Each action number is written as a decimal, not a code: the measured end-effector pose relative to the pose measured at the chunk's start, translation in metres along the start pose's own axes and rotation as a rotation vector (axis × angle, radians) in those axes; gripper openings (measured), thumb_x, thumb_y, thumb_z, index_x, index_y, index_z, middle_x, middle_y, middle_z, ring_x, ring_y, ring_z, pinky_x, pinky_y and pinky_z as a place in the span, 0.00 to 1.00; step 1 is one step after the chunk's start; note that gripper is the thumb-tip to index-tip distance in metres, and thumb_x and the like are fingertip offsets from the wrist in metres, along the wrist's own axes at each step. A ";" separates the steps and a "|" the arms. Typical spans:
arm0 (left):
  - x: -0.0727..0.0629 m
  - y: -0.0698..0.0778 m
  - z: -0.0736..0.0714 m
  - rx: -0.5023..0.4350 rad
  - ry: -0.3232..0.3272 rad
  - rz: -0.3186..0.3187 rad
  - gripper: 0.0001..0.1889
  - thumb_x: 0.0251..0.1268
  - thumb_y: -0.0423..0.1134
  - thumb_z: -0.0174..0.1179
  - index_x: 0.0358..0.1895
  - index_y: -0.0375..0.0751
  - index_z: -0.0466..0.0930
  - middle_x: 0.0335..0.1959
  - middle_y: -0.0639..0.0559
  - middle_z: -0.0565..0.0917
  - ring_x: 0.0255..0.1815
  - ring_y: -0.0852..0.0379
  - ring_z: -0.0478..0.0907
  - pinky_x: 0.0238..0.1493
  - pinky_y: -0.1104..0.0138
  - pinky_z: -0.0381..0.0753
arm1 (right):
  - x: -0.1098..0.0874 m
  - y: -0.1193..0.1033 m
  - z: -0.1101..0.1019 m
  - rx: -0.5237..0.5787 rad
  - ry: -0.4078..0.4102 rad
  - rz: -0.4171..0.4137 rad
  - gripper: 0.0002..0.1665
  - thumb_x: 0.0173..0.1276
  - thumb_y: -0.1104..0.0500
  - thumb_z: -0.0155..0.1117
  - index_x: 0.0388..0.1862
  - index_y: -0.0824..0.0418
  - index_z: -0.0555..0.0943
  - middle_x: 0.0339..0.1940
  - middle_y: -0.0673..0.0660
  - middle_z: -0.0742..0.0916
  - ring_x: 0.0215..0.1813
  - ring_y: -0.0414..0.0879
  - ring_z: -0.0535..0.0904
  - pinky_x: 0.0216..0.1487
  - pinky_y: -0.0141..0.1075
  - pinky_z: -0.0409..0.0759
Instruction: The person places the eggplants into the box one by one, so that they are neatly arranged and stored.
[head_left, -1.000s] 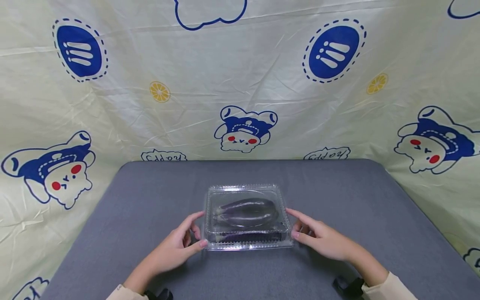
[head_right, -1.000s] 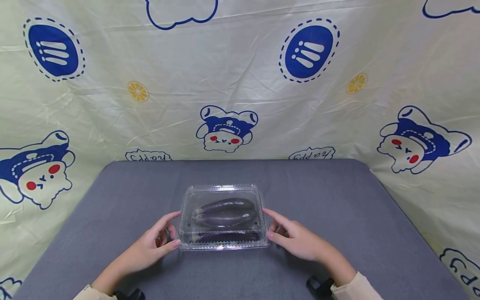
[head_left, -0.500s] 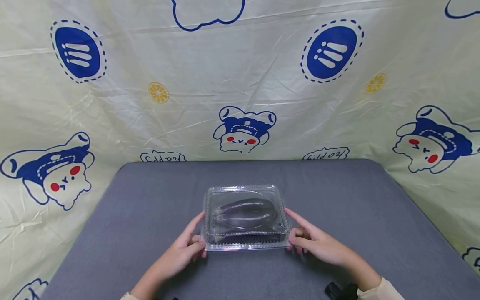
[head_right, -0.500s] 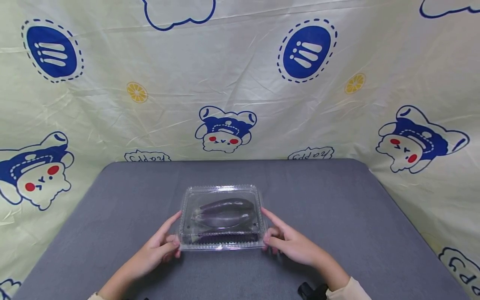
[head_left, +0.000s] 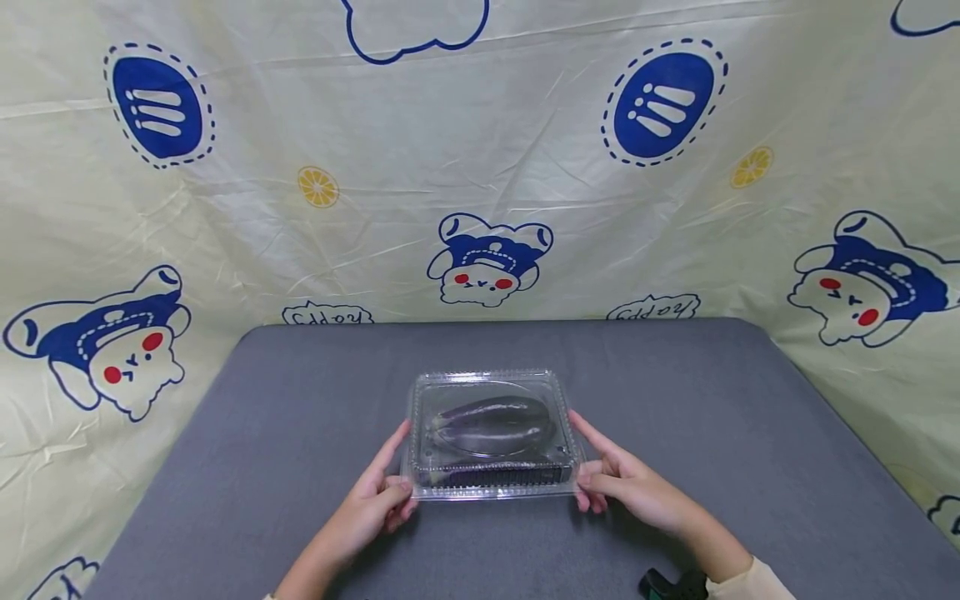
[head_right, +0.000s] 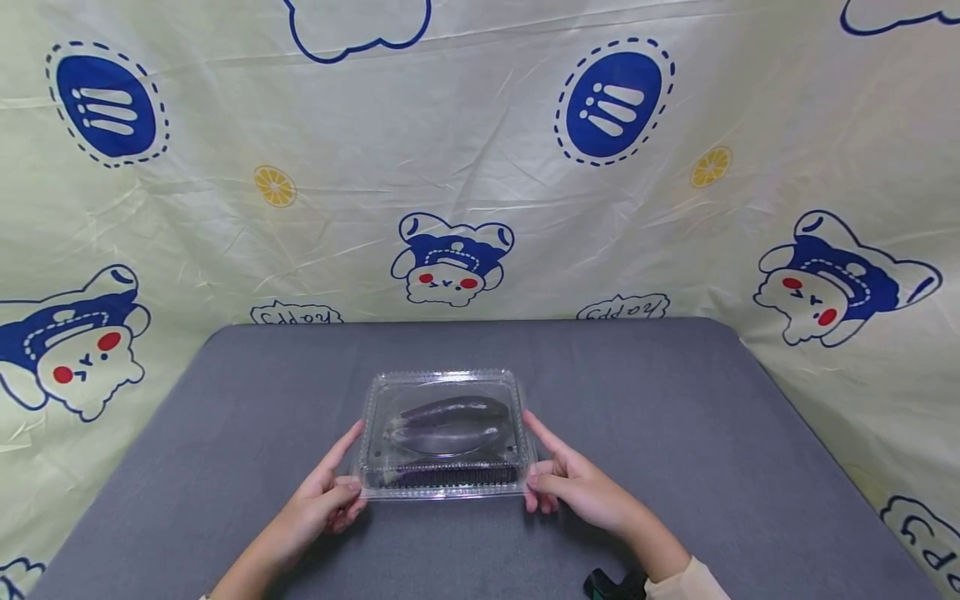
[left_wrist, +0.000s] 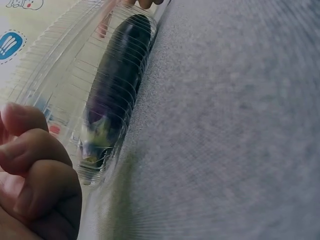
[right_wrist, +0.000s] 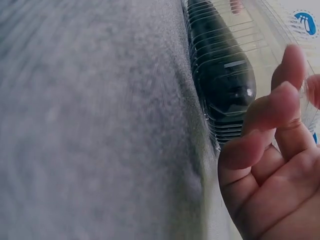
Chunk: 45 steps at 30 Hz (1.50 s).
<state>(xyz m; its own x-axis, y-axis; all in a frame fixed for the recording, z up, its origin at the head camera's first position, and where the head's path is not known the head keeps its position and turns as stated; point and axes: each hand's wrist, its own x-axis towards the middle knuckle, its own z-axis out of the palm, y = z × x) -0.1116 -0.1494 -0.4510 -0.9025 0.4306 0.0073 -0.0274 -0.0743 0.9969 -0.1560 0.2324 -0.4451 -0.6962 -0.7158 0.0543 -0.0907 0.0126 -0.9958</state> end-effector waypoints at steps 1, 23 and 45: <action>0.000 0.000 0.000 -0.008 0.003 -0.004 0.41 0.72 0.27 0.46 0.82 0.52 0.35 0.22 0.54 0.73 0.19 0.65 0.65 0.22 0.74 0.65 | 0.000 0.000 0.000 0.004 -0.002 0.000 0.48 0.77 0.68 0.48 0.82 0.56 0.31 0.29 0.53 0.84 0.28 0.43 0.77 0.29 0.37 0.77; 0.006 0.004 0.004 -0.027 0.081 -0.075 0.43 0.70 0.26 0.48 0.81 0.61 0.40 0.19 0.56 0.72 0.18 0.65 0.65 0.19 0.74 0.63 | 0.005 0.000 -0.001 -0.017 0.044 0.039 0.48 0.77 0.66 0.49 0.82 0.56 0.32 0.22 0.50 0.77 0.28 0.36 0.75 0.30 0.34 0.74; 0.014 -0.002 0.012 -0.047 0.218 -0.082 0.43 0.65 0.24 0.47 0.80 0.64 0.49 0.17 0.56 0.71 0.16 0.65 0.65 0.17 0.73 0.61 | 0.009 0.003 -0.004 -0.020 0.081 0.055 0.47 0.77 0.66 0.49 0.82 0.55 0.34 0.23 0.47 0.75 0.27 0.37 0.73 0.27 0.41 0.67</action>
<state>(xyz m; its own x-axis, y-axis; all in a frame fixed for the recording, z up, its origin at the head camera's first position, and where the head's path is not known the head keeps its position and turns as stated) -0.1185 -0.1322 -0.4515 -0.9677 0.2333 -0.0959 -0.1199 -0.0909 0.9886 -0.1655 0.2282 -0.4473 -0.7554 -0.6552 0.0063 -0.0642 0.0644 -0.9959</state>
